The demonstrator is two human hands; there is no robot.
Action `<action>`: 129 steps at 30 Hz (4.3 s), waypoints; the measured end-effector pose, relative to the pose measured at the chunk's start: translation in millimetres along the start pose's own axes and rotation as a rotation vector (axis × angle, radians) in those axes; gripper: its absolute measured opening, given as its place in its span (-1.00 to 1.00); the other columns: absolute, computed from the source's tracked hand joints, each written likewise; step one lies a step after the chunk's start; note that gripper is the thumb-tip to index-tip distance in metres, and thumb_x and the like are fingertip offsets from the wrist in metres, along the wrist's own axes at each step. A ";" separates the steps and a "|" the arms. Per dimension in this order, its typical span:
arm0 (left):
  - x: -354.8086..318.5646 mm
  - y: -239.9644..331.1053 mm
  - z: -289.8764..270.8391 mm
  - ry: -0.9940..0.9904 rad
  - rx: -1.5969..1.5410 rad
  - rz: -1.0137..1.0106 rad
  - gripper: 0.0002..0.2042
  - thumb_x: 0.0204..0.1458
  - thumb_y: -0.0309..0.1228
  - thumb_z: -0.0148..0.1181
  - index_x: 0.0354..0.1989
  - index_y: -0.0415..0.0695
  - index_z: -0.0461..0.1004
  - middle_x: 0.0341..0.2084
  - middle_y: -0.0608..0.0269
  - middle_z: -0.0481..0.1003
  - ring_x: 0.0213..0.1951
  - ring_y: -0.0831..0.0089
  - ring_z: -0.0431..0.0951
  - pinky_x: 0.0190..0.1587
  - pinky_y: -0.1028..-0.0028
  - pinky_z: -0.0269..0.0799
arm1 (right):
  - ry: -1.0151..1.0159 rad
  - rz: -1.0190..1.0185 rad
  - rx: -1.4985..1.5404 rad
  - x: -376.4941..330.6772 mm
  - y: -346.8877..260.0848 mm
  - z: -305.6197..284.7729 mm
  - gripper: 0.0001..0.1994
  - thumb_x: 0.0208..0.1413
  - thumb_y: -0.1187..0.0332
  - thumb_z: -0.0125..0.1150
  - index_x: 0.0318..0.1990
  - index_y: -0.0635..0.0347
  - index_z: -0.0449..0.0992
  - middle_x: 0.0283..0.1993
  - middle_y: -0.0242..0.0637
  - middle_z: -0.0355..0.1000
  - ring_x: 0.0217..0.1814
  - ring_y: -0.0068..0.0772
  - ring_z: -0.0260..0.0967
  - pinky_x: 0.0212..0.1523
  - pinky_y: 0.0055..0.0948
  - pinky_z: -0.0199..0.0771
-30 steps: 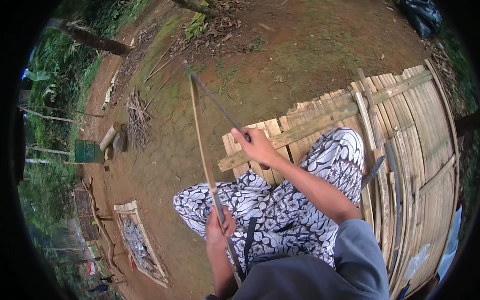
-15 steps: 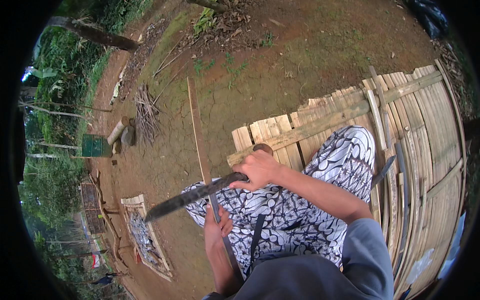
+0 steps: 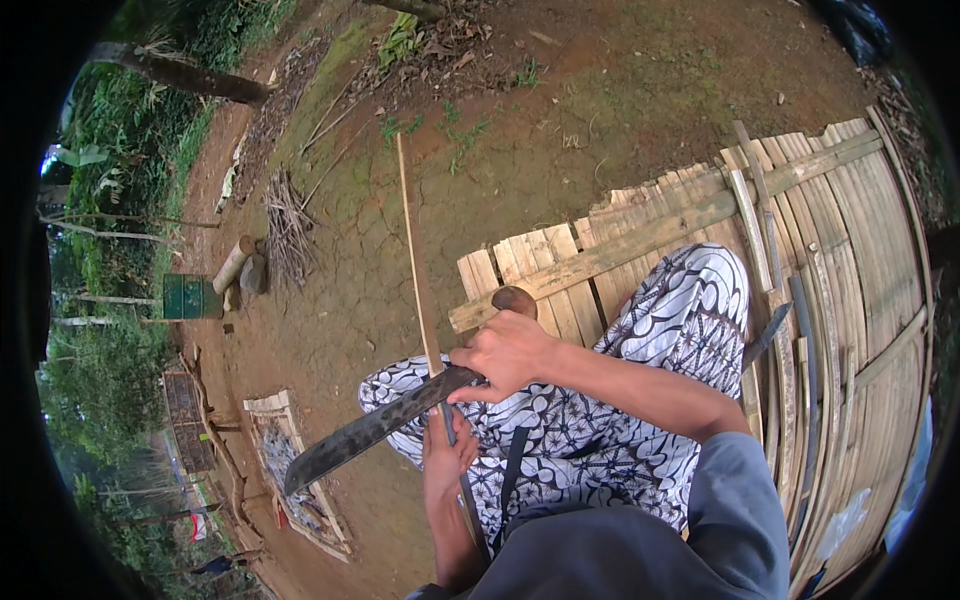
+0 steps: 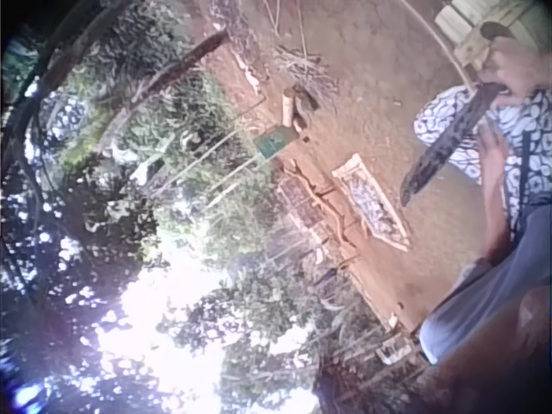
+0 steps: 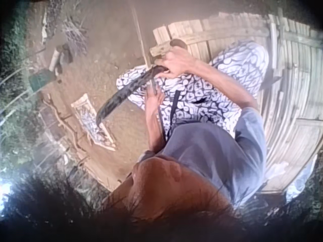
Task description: The person sits cross-legged on a bamboo mat and uses a large knife to shave and smooth a long, thin bamboo stick. They repeatedly scrape the blade along the stick's length to remove splinters and refine its surface.
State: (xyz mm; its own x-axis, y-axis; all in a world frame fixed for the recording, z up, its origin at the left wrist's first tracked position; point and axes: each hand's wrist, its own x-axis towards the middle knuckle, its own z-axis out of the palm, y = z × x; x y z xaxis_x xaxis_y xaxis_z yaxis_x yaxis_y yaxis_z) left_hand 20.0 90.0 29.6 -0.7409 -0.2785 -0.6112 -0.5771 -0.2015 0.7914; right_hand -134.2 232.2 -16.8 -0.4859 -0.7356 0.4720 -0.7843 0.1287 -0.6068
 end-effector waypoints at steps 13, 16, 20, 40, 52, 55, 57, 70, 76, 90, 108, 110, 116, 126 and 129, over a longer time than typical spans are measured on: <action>-14.6 11.6 4.5 0.140 0.060 -0.069 -0.57 0.28 0.00 -0.32 -0.47 -0.10 0.18 -0.76 0.41 0.08 -0.80 0.61 0.03 -0.77 0.57 -0.10 | 0.009 0.163 0.029 2.3 19.1 1.7 -0.49 0.03 -0.15 0.07 -0.48 0.20 0.51 -0.71 -0.10 0.37 -0.62 -0.01 0.39 -0.57 -0.18 0.36; -8.2 -2.8 -9.2 0.193 0.242 0.022 -0.57 0.29 -0.07 -0.28 -0.51 -0.14 0.24 -0.77 0.38 0.14 -0.80 0.58 0.13 -0.77 0.54 -0.01 | 0.030 0.029 -0.008 3.4 24.5 -0.5 -0.48 0.03 -0.18 0.05 -0.50 0.17 0.51 -0.73 -0.19 0.35 -0.67 -0.04 0.35 -0.64 -0.19 0.29; -16.4 -5.4 -17.8 0.267 0.187 0.090 -0.55 0.28 -0.05 -0.29 -0.51 -0.15 0.22 -0.79 0.39 0.12 -0.83 0.59 0.07 -0.82 0.55 -0.04 | 0.037 0.340 0.073 3.4 46.3 2.5 -0.43 0.06 -0.21 0.00 -0.50 0.20 0.53 -0.74 -0.12 0.35 -0.65 -0.05 0.38 -0.59 -0.18 0.36; -26.8 10.5 -2.9 0.310 0.459 0.212 -0.62 0.26 -0.25 -0.18 -0.54 -0.25 0.28 -0.81 0.34 0.19 -0.77 0.60 0.19 -0.74 0.51 0.08 | -0.006 0.031 0.028 3.6 35.2 -4.3 -0.47 0.05 -0.17 0.04 -0.51 0.19 0.51 -0.69 -0.11 0.38 -0.62 -0.03 0.38 -0.56 -0.13 0.36; -38.3 9.3 -4.5 0.278 0.189 0.044 -0.58 0.28 -0.11 -0.24 -0.54 -0.16 0.21 -0.78 0.42 0.13 -0.80 0.62 0.15 -0.80 0.58 -0.01 | 0.077 0.039 0.041 1.9 44.5 0.1 -0.56 -0.01 -0.08 0.10 -0.53 0.18 0.51 -0.77 -0.15 0.29 -0.67 -0.09 0.34 -0.59 -0.19 0.31; -38.6 9.7 -5.3 0.320 0.117 0.063 -0.59 0.28 -0.11 -0.22 -0.53 -0.16 0.23 -0.77 0.41 0.14 -0.80 0.62 0.16 -0.80 0.58 0.00 | 0.095 0.049 0.094 -2.7 64.3 5.7 -0.58 -0.02 -0.07 0.11 -0.54 0.15 0.50 -0.76 -0.15 0.31 -0.63 -0.07 0.37 -0.58 -0.19 0.31; -38.8 14.8 -12.0 0.326 0.091 0.092 -0.60 0.28 -0.11 -0.22 -0.51 -0.16 0.23 -0.77 0.40 0.15 -0.80 0.62 0.16 -0.79 0.58 0.00 | 0.081 0.274 0.121 0.2 72.8 4.4 -0.57 -0.01 -0.07 0.11 -0.54 0.15 0.50 -0.75 -0.14 0.32 -0.63 -0.03 0.36 -0.57 -0.18 0.32; -47.0 20.0 -17.6 0.250 -0.061 0.031 -0.61 0.29 -0.07 -0.26 -0.42 -0.16 0.21 -0.73 0.36 0.14 -0.82 0.60 0.05 -0.80 0.56 -0.07 | 0.127 0.581 0.103 11.3 68.6 -0.8 -0.43 0.08 -0.20 -0.06 -0.37 0.18 0.58 -0.77 -0.16 0.30 -0.64 -0.08 0.37 -0.48 -0.22 0.43; -47.2 27.0 -18.0 0.123 -0.035 0.089 -0.60 0.30 -0.06 -0.28 -0.44 -0.14 0.19 -0.76 0.39 0.10 -0.82 0.61 0.02 -0.80 0.57 -0.07 | 0.070 0.143 0.030 -1.8 54.7 1.3 -0.43 0.09 -0.23 -0.08 -0.44 0.13 0.56 -0.75 -0.18 0.32 -0.68 -0.11 0.35 -0.58 -0.19 0.36; -53.9 26.4 -9.9 0.083 -0.018 0.082 -0.62 0.30 -0.11 -0.28 -0.44 -0.15 0.20 -0.73 0.38 0.12 -0.81 0.62 0.03 -0.80 0.58 -0.07 | 0.233 0.626 0.238 3.6 74.5 -20.8 -0.51 0.09 -0.08 0.05 -0.38 0.25 0.58 -0.75 -0.11 0.33 -0.73 -0.14 0.29 -0.58 -0.18 0.33; -57.5 14.7 -13.2 0.330 0.074 -0.013 -0.63 0.28 -0.14 -0.18 -0.45 -0.19 0.25 -0.67 0.37 0.23 -0.74 0.64 0.16 -0.72 0.58 0.08 | 0.069 0.437 -0.075 4.2 63.0 -21.4 -0.44 0.04 -0.20 0.03 -0.43 0.20 0.57 -0.63 -0.09 0.42 -0.56 -0.03 0.42 -0.50 -0.13 0.39; -54.6 14.2 -14.0 0.231 0.114 0.021 -0.62 0.28 -0.13 -0.19 -0.47 -0.18 0.25 -0.68 0.37 0.22 -0.76 0.63 0.15 -0.76 0.59 0.04 | 0.098 0.178 -0.069 -4.2 57.9 -18.2 -0.50 0.04 -0.14 0.05 -0.50 0.19 0.52 -0.67 -0.12 0.39 -0.61 -0.03 0.37 -0.55 -0.16 0.34; -71.4 13.0 -20.6 0.142 0.005 -0.047 -0.62 0.30 -0.16 -0.24 -0.50 -0.15 0.21 -0.77 0.42 0.13 -0.81 0.62 0.09 -0.80 0.57 -0.01 | 0.105 0.735 0.077 7.8 93.3 -22.8 -0.41 0.08 -0.19 0.00 -0.42 0.28 0.57 -0.56 0.02 0.45 -0.49 0.04 0.45 -0.40 -0.13 0.46; -64.5 25.0 0.0 -0.155 -0.127 -0.019 -0.57 0.29 -0.02 -0.33 -0.47 -0.12 0.16 -0.84 0.41 0.02 -0.88 0.62 -0.06 -0.85 0.57 -0.16 | 0.421 0.962 0.259 0.1 92.8 -26.8 -0.39 0.19 -0.09 -0.08 -0.31 0.45 0.54 -0.64 0.08 0.34 -0.56 -0.13 0.35 -0.41 -0.18 0.33; -60.5 27.4 1.7 -0.178 -0.164 0.008 -0.58 0.29 -0.04 -0.32 -0.45 -0.13 0.17 -0.84 0.40 0.04 -0.87 0.63 -0.04 -0.84 0.59 -0.11 | 0.506 0.959 0.348 -1.0 99.4 -23.0 -0.40 0.20 -0.06 -0.05 -0.30 0.50 0.52 -0.68 -0.01 0.30 -0.61 -0.27 0.27 -0.46 -0.22 0.28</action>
State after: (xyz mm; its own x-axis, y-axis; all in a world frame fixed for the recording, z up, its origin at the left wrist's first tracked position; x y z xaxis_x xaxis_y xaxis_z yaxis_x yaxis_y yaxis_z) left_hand 48.5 102.9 88.2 -0.8024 -0.1133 -0.5859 -0.5184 -0.3541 0.7784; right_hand -220.5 261.1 -62.9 -0.9895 -0.0706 -0.1263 0.1057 0.2435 -0.9641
